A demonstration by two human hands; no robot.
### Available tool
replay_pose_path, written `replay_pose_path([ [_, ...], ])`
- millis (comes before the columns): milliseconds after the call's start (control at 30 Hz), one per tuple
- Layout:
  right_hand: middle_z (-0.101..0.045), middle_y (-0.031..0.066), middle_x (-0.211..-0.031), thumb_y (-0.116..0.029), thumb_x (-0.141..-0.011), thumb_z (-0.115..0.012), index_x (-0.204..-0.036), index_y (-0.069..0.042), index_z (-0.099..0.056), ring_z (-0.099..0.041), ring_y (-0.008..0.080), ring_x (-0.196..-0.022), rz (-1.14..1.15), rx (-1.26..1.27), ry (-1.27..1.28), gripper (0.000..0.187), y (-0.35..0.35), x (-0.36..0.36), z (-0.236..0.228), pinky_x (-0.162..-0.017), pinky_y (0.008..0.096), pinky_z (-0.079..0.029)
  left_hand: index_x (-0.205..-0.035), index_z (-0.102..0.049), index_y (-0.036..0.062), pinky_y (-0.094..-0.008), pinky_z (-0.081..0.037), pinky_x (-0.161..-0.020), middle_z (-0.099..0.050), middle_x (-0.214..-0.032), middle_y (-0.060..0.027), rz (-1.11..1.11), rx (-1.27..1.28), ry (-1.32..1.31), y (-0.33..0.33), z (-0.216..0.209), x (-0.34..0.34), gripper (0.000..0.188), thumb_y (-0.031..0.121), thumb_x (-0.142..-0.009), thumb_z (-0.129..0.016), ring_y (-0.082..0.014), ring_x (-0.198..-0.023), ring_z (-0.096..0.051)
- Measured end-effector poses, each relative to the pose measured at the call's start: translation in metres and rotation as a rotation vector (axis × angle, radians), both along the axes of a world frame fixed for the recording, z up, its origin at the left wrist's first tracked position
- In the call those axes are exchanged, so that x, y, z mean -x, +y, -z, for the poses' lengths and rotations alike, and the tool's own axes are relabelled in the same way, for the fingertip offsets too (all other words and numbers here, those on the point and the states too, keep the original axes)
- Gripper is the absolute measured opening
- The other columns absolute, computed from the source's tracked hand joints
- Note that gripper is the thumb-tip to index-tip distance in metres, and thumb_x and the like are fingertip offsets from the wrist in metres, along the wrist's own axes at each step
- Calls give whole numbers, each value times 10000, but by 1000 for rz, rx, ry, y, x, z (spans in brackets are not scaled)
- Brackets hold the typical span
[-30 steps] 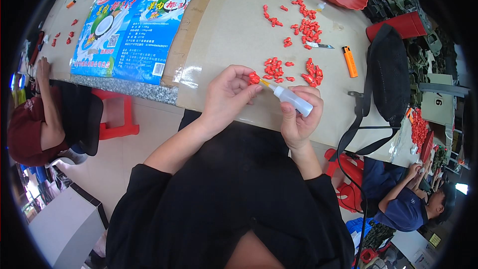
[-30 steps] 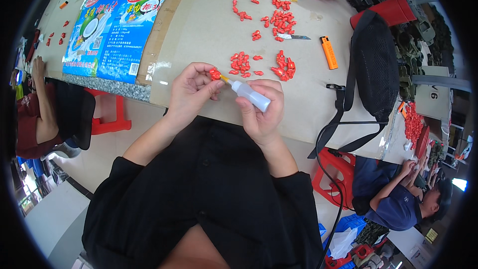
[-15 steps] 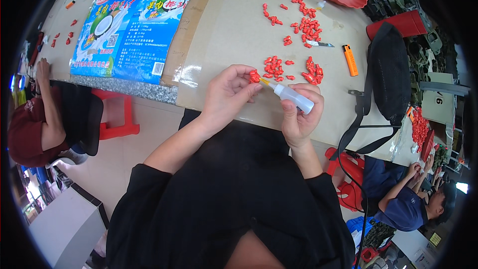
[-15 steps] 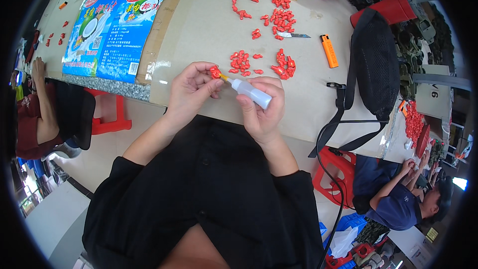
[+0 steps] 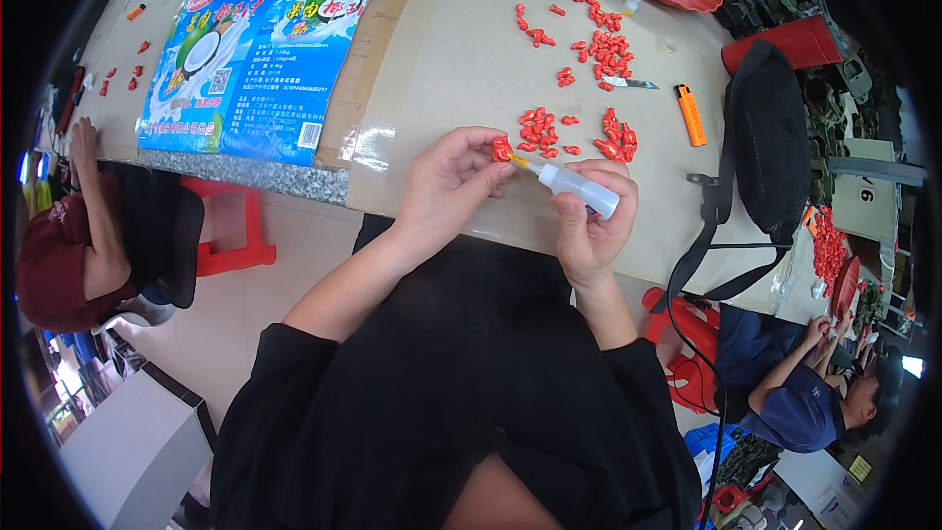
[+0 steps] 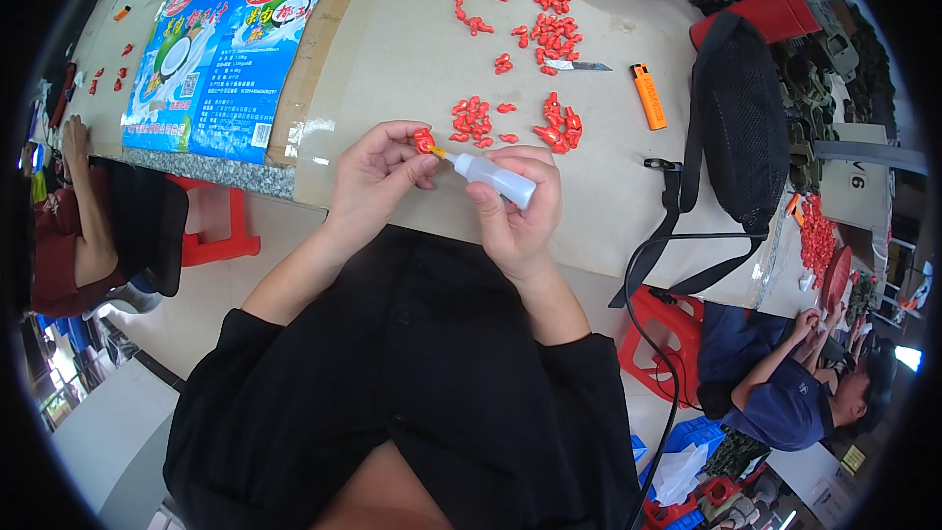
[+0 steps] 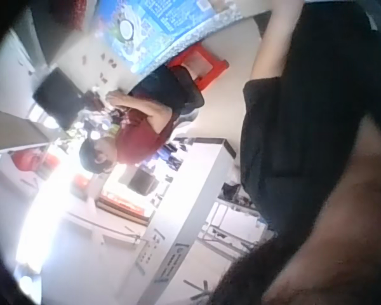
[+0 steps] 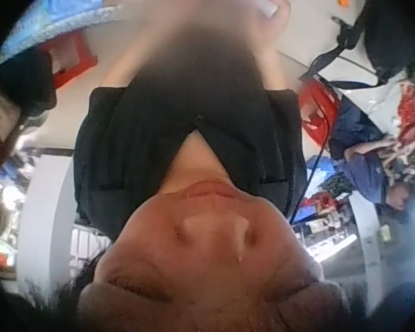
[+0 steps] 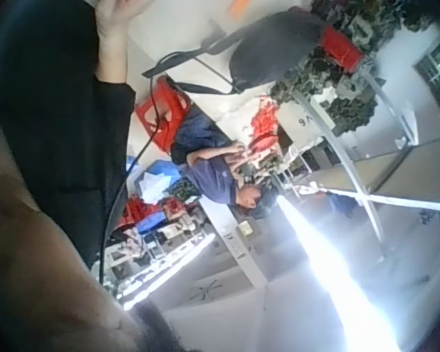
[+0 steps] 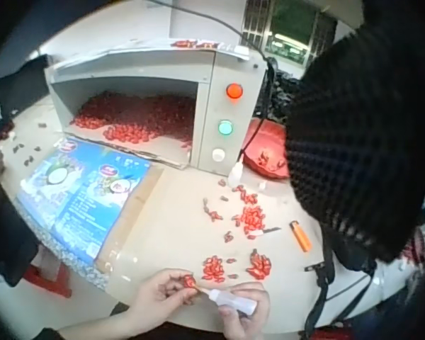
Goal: The person applies glue to small red toy parts with a glue bottle, then assembles them by hand at a workbench.
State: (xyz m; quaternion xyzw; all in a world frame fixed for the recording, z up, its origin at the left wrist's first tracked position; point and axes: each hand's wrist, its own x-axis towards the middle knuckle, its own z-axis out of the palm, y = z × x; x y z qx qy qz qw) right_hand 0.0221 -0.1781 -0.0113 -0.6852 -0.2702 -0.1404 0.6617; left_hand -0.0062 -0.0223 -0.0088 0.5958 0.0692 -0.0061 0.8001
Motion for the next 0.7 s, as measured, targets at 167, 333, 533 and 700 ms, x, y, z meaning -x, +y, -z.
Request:
replay_pose_path([
  [167, -464, 109, -923, -147, -797, -582, -966, -20, -402, -462, 99, -688, -1, -8, 26, 277, 1, 1, 2, -600, 190, -389, -1046, -472, -10, -212, -474, -625, -579, -839, -66, 7, 6, -9, 0, 1, 0, 267, 32, -798, -559, -85, -730, -562],
  [333, -462, 110, -923, -146, -799, -580, -966, -16, -400, -468, 96, -674, -4, -25, 56, 277, 1, 1, 2, -591, 187, -393, -1075, -450, -31, -235, -478, -642, -581, -822, -84, 19, -8, -1, 0, -1, 0, 286, 17, -808, -539, -109, -756, -561],
  [533, -461, 113, -925, -141, -800, -577, -967, -13, -399, -474, 97, -670, 3, 7, 6, 275, 0, 0, 2, -592, 189, -395, -1043, -474, -9, -211, -476, -623, -578, -837, -68, 1, -5, -7, 0, 1, -1, 265, 29, -796, -561, -85, -724, -564],
  [700, -462, 113, -922, -138, -799, -577, -968, -16, -400, -467, 100, -678, 4, -12, 20, 273, 1, 0, 3, -588, 189, -389, -1039, -474, -8, -209, -477, -616, -579, -827, -67, -5, -14, -7, -1, 1, -1, 264, 28, -794, -564, -84, -711, -564],
])
